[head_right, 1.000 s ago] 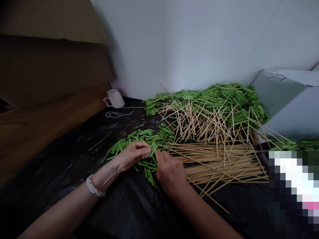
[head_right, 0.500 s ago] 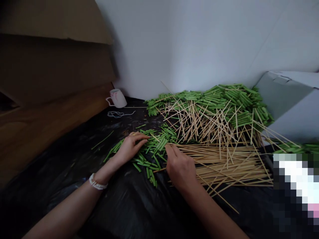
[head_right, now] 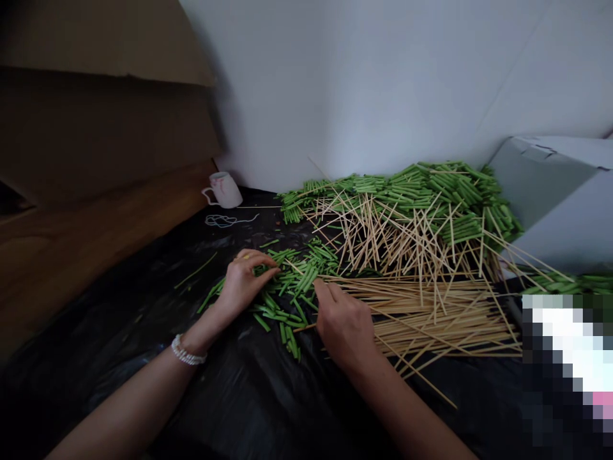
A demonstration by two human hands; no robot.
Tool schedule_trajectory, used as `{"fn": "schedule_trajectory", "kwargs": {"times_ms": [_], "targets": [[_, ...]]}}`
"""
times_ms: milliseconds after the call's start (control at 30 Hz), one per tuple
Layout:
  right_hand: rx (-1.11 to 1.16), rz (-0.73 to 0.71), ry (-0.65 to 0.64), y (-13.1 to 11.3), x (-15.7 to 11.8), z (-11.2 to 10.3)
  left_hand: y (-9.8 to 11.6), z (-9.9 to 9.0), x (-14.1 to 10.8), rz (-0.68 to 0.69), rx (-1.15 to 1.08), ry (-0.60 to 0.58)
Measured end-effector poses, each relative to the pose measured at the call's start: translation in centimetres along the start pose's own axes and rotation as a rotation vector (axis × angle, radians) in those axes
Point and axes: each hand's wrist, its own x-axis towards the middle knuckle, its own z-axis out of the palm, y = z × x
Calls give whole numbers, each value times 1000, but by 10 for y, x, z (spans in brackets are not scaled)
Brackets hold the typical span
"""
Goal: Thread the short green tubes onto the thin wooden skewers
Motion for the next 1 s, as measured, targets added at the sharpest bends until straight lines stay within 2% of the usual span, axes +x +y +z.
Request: {"fn": "schedule_trajectory", "kwargs": {"times_ms": [100, 200, 267, 400, 500, 667, 1000], "targets": [[7, -19, -3, -1, 0, -1, 5, -4, 1, -98, -96, 81], [14, -36, -4, -3, -1, -1, 9, -3, 1, -208, -228, 91], [14, -45, -8, -4, -1, -2, 9, 0, 1, -295, -372, 63], [12, -55, -12, -5, 0, -2, 9, 3, 1, -521, -808, -58], [19, -64, -4, -5, -1, -3, 9, 2, 0, -613, -1003, -150], [17, -80, 13, -6, -1, -3, 12, 2, 0, -663, -1072, -186], [12, -66, -7, -5, -2, -2, 11, 1, -2, -622, -1071, -258]]}}
